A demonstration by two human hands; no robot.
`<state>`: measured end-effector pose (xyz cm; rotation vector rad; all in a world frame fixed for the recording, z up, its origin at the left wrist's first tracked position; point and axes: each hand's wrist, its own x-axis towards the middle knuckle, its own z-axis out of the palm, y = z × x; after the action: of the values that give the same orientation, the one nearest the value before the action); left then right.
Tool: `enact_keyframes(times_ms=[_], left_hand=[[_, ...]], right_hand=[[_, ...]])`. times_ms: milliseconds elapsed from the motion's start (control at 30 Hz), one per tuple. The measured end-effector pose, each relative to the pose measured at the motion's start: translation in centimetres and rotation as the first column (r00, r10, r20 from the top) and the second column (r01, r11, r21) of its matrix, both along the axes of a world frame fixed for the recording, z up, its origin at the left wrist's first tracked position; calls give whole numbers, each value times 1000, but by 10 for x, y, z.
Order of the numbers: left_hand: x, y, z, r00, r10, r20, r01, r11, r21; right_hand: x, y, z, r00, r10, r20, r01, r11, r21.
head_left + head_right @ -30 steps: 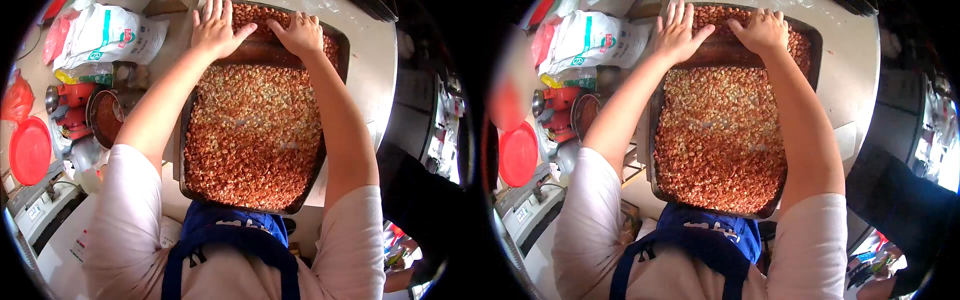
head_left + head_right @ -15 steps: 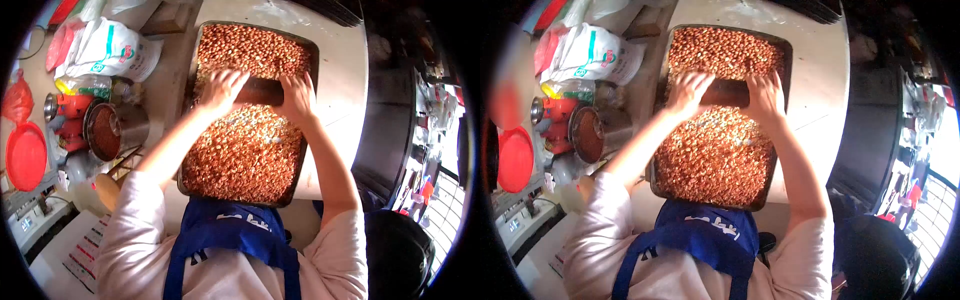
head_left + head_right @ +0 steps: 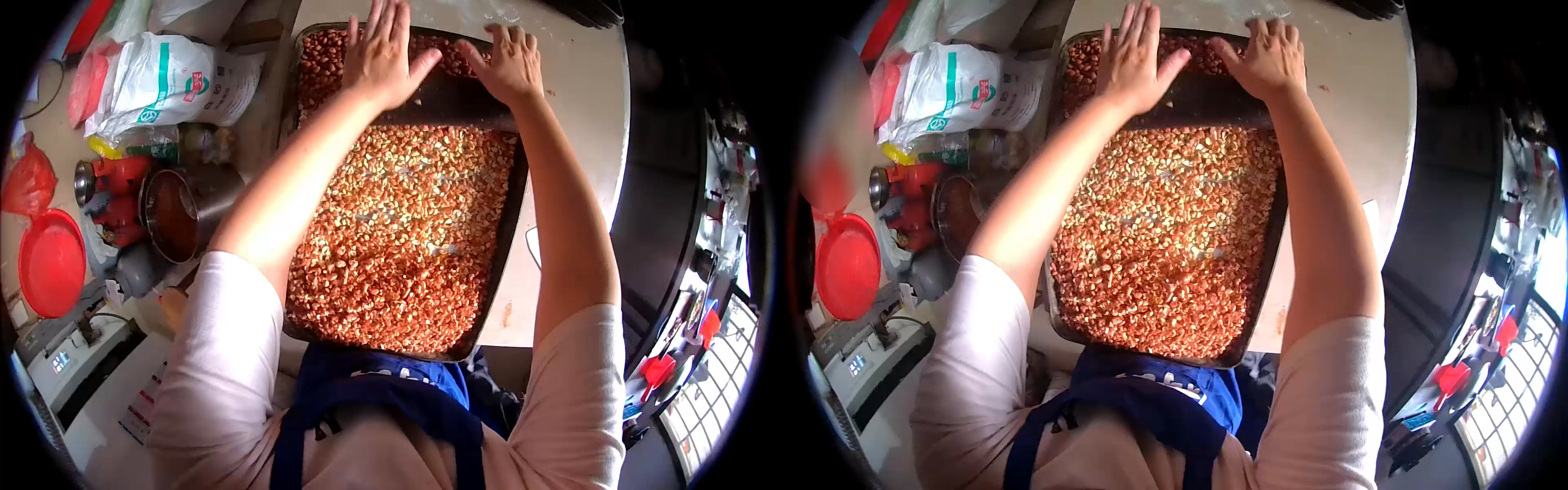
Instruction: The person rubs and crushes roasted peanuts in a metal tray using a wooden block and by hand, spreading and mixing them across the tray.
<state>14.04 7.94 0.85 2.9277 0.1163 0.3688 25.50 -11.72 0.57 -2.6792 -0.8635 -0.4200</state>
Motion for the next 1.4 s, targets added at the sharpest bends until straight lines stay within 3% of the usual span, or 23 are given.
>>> enact_keyframes(times_ms=[33,100,133,167,200,233,300,333,433,500,567,633,700,767,800,833,900,967,1033,1100,1233,1367,1400], left_hand=[[-2,-4,-18,989,16,145,-14,1000,-14],[-26,-21,-26,998,-8,65,11,999,-38],[-41,-33,-18,998,-61,-18,61,998,14],[-66,-44,-12,989,-97,-108,105,992,63],[-99,-53,-12,972,-165,-170,179,981,74],[-128,-59,-17,947,-231,-223,254,963,84],[-187,-72,-17,925,-328,-191,333,943,-5],[-197,-73,-18,935,-337,-115,347,935,80],[-129,-61,-33,977,-212,-18,212,977,-2],[-57,-31,-19,993,-114,-37,115,993,23],[-12,-2,-15,992,-84,89,85,996,-6],[1,5,-15,995,42,95,-42,999,0],[-21,-10,-23,997,81,18,-80,996,-42],[-57,-37,-15,996,-19,-82,24,998,61],[-77,-49,-10,980,-58,-188,82,989,120],[-97,-57,-12,966,-144,-216,121,986,-117],[-126,-60,1,942,-209,-261,224,974,29],[-120,-60,-20,936,-157,-317,216,963,163],[-105,-54,15,889,-141,-437,107,989,-100],[-104,-39,34,856,-141,-498,112,990,-88],[-155,14,24,933,-124,-338,128,992,-9],[-212,43,-10,996,-54,-77,53,998,-14],[-202,48,-14,997,-74,-32,73,997,-38]], right_hand=[[-12,-4,6,998,-15,-54,9,995,-101],[-36,-21,12,997,-26,-71,12,981,-196],[-55,-35,1,998,25,53,-17,991,-132],[-80,-53,-15,941,110,321,-93,993,-67],[-122,-61,0,999,44,-11,-45,987,-154],[-149,-75,6,982,95,-162,-111,990,-86],[-203,-92,6,993,102,-61,-108,989,-102],[-206,-94,4,991,111,-80,-119,988,-104],[-140,-77,-10,991,131,-14,-131,975,-178],[-72,-36,25,973,76,-217,-123,969,-215],[-10,-10,26,942,101,-321,-150,980,-132],[-2,-2,12,955,45,-293,-89,986,-140],[-11,-10,-3,960,-31,-277,-14,987,-158],[-51,-34,-12,996,62,70,-51,989,-141],[-76,-55,-18,994,108,9,-106,986,-128],[-98,-63,12,954,65,-293,-127,971,-200],[-131,-76,22,969,205,-135,-217,973,-81],[-129,-78,24,948,258,-184,-280,955,-100],[-114,-58,47,932,116,-345,-254,885,-391],[-108,-34,54,914,159,-372,-335,813,-475],[-156,17,72,889,56,-455,-325,777,-539],[-220,14,-7,961,238,-137,-263,942,-210],[-217,18,-8,958,248,-143,-270,948,-166]])
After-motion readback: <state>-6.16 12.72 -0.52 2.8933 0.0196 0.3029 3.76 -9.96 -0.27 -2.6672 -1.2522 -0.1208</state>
